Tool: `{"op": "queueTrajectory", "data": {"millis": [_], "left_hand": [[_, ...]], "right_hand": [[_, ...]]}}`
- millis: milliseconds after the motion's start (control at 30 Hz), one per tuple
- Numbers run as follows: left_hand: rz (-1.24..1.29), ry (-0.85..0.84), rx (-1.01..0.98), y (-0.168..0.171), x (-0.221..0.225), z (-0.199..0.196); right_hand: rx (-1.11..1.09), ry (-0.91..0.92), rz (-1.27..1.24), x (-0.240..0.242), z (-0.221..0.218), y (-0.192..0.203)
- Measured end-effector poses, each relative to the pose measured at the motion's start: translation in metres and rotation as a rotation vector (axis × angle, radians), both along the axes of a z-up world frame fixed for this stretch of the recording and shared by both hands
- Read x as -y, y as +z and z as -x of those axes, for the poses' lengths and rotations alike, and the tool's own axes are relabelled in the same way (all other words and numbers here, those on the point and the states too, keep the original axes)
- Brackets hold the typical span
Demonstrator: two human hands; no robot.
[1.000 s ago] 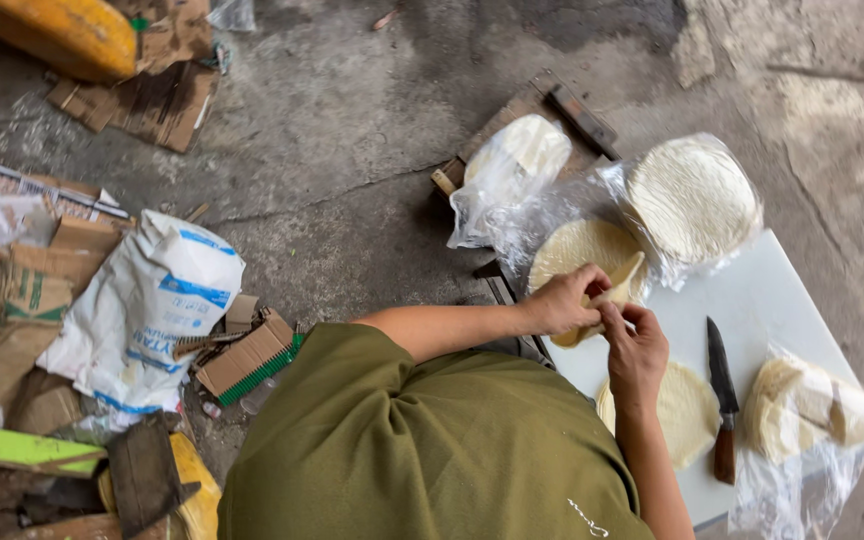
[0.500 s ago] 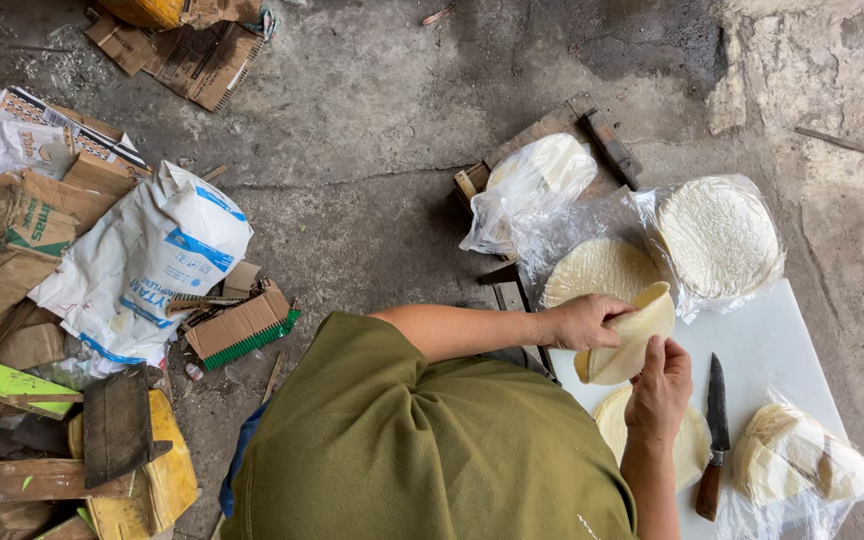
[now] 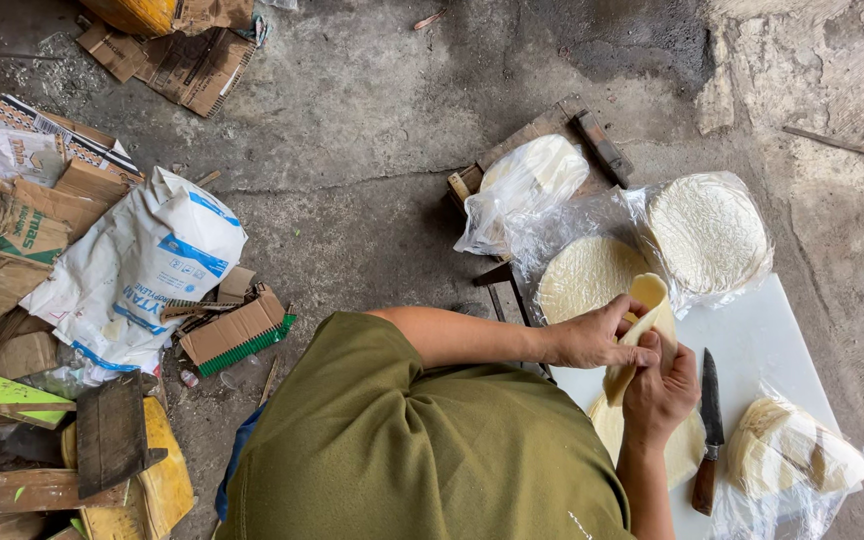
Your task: The person separates thin flatbreads from a stack by hand and places them on a surface, occasionally using a knife to assist. They handle several stacks of flatbreads and individual pieces one at a time.
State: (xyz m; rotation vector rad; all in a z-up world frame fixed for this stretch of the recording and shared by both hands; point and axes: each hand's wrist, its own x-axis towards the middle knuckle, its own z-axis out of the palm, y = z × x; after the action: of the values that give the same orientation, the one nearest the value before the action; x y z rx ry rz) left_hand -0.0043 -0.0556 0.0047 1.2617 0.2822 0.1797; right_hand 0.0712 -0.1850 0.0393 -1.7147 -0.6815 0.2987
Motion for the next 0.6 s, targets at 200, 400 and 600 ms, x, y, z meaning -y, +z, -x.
{"op": "queueTrajectory", "data": {"millis": [200, 400, 600], "left_hand": [[0.056, -0.011, 0.156, 0.010, -0.009, 0.003], [-0.006, -0.074, 0.126, 0.018, -0.016, 0.014], [-0.240, -0.136, 0.029, 0.032, -0.017, 0.023]], "right_hand": [[-0.323, -0.060, -0.230, 0.013, -0.020, -0.007], [-0.636, 0.029, -0.368, 0.014, -0.024, -0.003], [-0.440, 0.113, -0.319, 0.005, -0.008, 0.013]]}}
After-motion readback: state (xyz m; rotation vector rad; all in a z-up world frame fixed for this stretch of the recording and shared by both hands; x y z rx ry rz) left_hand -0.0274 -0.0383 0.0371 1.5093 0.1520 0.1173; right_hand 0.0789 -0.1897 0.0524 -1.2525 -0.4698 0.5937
